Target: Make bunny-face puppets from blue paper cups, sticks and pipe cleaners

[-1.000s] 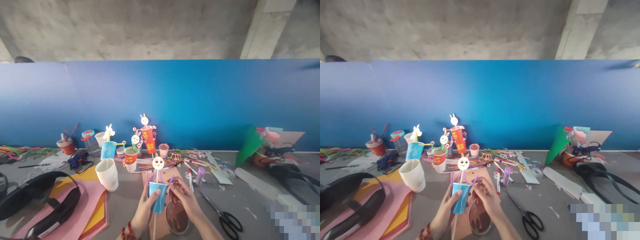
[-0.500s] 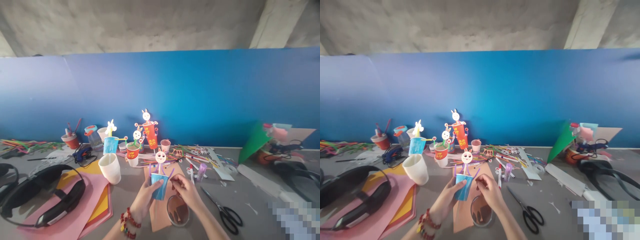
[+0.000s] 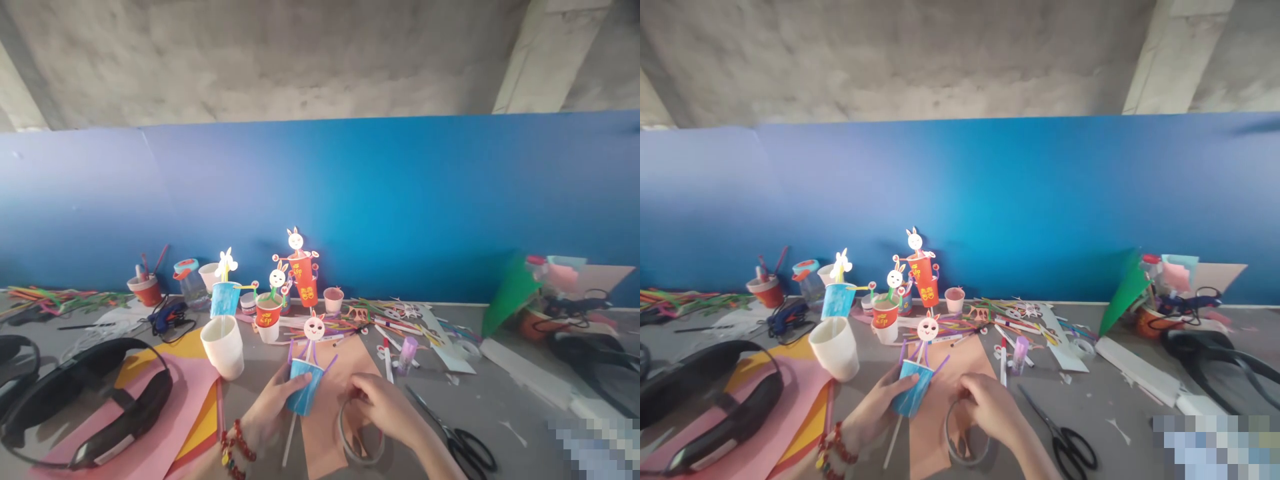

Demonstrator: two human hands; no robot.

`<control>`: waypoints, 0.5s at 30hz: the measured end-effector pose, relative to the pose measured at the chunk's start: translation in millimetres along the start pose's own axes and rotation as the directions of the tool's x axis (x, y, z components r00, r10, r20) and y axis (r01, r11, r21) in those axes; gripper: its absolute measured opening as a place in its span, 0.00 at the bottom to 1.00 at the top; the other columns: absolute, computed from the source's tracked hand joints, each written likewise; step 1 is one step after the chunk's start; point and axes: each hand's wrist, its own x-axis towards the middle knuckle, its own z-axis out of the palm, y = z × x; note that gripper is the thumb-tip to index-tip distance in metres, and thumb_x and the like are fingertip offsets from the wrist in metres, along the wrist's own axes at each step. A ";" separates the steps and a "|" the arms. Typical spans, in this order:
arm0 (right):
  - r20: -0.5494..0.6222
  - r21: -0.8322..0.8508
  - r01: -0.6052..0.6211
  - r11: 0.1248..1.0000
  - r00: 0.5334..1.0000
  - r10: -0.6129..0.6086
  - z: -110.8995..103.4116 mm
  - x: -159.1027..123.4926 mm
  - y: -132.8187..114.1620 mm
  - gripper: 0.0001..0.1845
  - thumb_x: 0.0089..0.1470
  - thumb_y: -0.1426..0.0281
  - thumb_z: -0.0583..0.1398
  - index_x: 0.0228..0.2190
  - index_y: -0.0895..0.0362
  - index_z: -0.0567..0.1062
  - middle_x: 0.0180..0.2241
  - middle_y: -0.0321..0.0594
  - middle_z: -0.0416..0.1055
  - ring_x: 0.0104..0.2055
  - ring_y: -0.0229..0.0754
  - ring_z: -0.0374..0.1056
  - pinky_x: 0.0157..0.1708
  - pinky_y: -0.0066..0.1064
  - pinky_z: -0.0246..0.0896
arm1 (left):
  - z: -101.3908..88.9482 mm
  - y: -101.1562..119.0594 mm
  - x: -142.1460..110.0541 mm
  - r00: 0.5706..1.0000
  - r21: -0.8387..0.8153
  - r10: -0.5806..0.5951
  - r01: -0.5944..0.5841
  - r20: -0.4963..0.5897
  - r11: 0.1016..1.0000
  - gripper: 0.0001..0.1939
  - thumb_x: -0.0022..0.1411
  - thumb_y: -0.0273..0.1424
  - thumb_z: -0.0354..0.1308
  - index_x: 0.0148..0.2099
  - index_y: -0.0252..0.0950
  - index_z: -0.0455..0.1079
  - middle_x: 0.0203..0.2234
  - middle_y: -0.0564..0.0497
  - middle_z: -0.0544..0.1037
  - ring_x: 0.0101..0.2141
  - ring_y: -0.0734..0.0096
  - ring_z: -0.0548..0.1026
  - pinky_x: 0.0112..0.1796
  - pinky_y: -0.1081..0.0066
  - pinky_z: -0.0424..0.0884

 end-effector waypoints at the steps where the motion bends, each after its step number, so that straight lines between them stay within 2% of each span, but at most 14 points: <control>1: -0.023 0.015 -0.007 1.000 1.000 0.008 -1.7 0.3 0.7 0.12 0.48 0.78 0.55 0.31 0.52 0.74 0.34 0.35 0.77 0.38 0.43 0.73 0.36 0.27 0.59 | -2.1 -2.4 0.3 1.000 0.004 0.026 -0.026 0.002 1.000 0.31 0.51 0.35 0.73 0.56 0.35 0.71 0.47 0.40 0.82 0.49 0.51 0.79 0.44 0.65 0.75; 4: -0.134 0.052 -0.016 0.999 0.991 0.022 -5.6 3.4 7.1 0.07 0.53 0.74 0.54 0.31 0.52 0.72 0.32 0.35 0.77 0.36 0.43 0.74 0.35 0.28 0.61 | -8.8 -9.2 0.1 0.994 0.030 0.107 -0.107 -0.002 0.994 0.35 0.52 0.36 0.73 0.60 0.37 0.68 0.51 0.41 0.80 0.53 0.49 0.75 0.47 0.64 0.75; 9: -0.329 -0.003 -0.107 0.994 0.939 0.100 0.4 15.4 28.9 0.07 0.56 0.71 0.53 0.33 0.52 0.71 0.32 0.38 0.79 0.35 0.46 0.76 0.34 0.31 0.65 | -20.3 -20.1 2.8 0.990 0.005 0.140 -0.140 -0.018 0.990 0.39 0.52 0.39 0.72 0.64 0.38 0.64 0.51 0.42 0.80 0.56 0.48 0.73 0.51 0.61 0.73; 12: -0.365 -0.040 -0.143 0.989 0.923 0.119 12.1 21.1 38.7 0.11 0.53 0.74 0.53 0.36 0.51 0.73 0.33 0.39 0.81 0.37 0.47 0.78 0.34 0.32 0.67 | -23.5 -23.6 4.6 0.990 0.003 0.143 -0.143 -0.021 0.990 0.39 0.53 0.39 0.71 0.64 0.38 0.64 0.52 0.41 0.79 0.56 0.47 0.73 0.52 0.60 0.73; 15: -0.355 -0.065 -0.140 0.988 0.929 0.108 22.0 23.2 41.0 0.13 0.52 0.75 0.54 0.38 0.51 0.74 0.30 0.39 0.81 0.34 0.48 0.78 0.33 0.33 0.67 | -23.0 -23.4 3.1 0.988 0.011 0.157 -0.156 -0.013 0.988 0.38 0.53 0.40 0.71 0.64 0.38 0.64 0.52 0.41 0.79 0.56 0.47 0.73 0.52 0.60 0.72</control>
